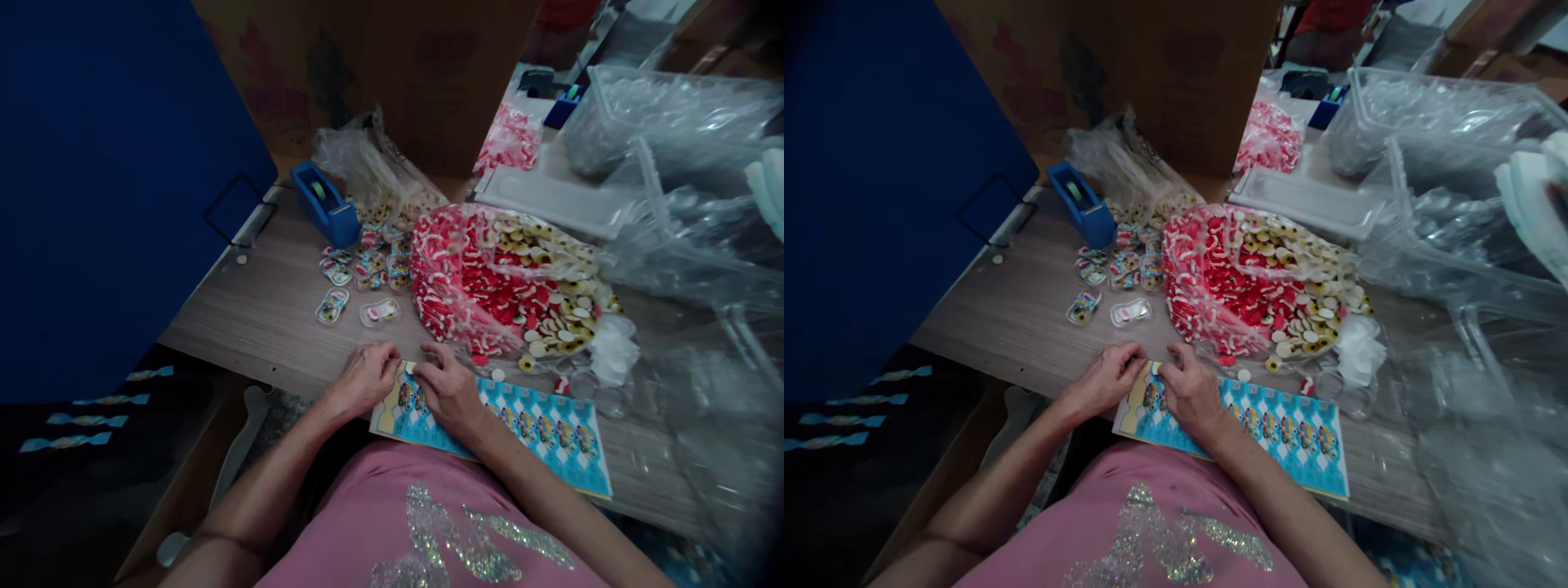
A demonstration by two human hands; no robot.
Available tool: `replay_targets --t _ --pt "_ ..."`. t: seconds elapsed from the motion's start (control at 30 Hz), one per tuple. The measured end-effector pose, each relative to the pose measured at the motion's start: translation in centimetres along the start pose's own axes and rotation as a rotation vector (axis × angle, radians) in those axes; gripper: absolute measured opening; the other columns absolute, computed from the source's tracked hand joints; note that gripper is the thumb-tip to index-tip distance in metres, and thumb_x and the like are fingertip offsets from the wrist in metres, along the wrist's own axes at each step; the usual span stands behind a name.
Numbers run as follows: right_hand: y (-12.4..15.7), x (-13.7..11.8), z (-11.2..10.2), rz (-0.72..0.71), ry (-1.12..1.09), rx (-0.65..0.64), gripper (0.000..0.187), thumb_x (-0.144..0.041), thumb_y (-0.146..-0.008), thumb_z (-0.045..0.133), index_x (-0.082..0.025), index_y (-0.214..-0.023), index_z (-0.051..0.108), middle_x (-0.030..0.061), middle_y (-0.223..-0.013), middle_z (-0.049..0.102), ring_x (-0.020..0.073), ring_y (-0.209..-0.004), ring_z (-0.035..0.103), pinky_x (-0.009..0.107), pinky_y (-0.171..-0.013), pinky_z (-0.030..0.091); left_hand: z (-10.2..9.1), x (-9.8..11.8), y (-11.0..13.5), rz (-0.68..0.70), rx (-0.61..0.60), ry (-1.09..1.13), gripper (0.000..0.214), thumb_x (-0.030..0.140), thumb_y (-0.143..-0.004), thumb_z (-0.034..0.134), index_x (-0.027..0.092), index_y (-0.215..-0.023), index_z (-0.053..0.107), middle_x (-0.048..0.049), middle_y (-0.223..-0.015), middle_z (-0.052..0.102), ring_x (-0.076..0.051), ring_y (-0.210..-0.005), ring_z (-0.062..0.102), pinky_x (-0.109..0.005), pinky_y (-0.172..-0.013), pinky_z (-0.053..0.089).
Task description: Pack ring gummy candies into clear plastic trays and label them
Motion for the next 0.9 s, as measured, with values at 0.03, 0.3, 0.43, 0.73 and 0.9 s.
replay_targets --t 0.03,0.3,0.43,0.73,0.9 --pt "0.1 -0.1 0.0 -0.023 -0.032 -0.001 0.014 -0.011 -0.087 0.052 -0.019 -0.092 0.062 0.015 -0.116 0.056 0.0185 -0.079 0.063 0.034 -0.069 0.056 0.1 0.1 0.1 0.027 0.022 -0.019 0.015 0.014 -0.085 0.049 0.017 -0.091 0.062 -0.0055 -0.087 0.064 -0.018 -0.082 0.058 -0.029 -0.074 0.044" --pt "1.9 -0.5 -2.6 0.025 -0.445 0.034 0.015 -0.009 -0.089 0.049 -0.021 -0.093 0.056 0.0122 -0.123 0.05 0.0217 -0.106 0.059 0.039 -0.087 0.051 1.1 0.5 2.1 0.18 0.012 -0.154 0.032 0.008 -0.084 0.047 0.022 -0.1 0.071 -0.0116 -0.116 0.05 -0.026 -0.11 0.045 -0.039 -0.087 0.047" --pt "2.1 -0.4 -2.6 0.144 -0.465 0.036 0.011 -0.013 -0.089 0.051 -0.021 -0.089 0.058 0.012 -0.126 0.05 0.0264 -0.12 0.052 0.042 -0.089 0.05 0.4 0.6 3.2 0.226 -0.1 -0.017 0.039 0.003 -0.072 0.054 0.024 -0.099 0.072 -0.0088 -0.135 0.042 -0.028 -0.122 0.036 -0.047 -0.103 0.04" --pt "2.7 -0.2 -2.6 0.303 -0.607 -0.054 0.028 -0.018 -0.084 0.06 -0.024 -0.111 0.059 0.0126 -0.133 0.047 0.0155 -0.081 0.063 0.034 -0.07 0.056 1.6 0.9 4.0 0.1 -0.039 0.079 0.017 0.014 -0.083 0.056 0.02 -0.086 0.072 -0.0081 -0.145 0.04 -0.029 -0.129 0.031 -0.053 -0.109 0.034" --pt "2.9 -0.6 -1.8 0.203 -0.404 -0.107 0.005 -0.015 -0.08 0.063 -0.019 -0.083 0.066 0.0126 -0.12 0.057 0.0225 -0.095 0.062 0.042 -0.086 0.052 1.7 0.5 4.2 0.116 -0.024 0.098 0.02 0.011 -0.082 0.055 0.02 -0.087 0.072 -0.0076 -0.146 0.041 -0.027 -0.131 0.032 -0.049 -0.11 0.034"
Point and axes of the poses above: each hand's wrist, its own y-axis away from the middle knuckle, its own z-axis out of the palm, x = y × z, the point moved 2 cm from there along -y, towards the middle knuckle
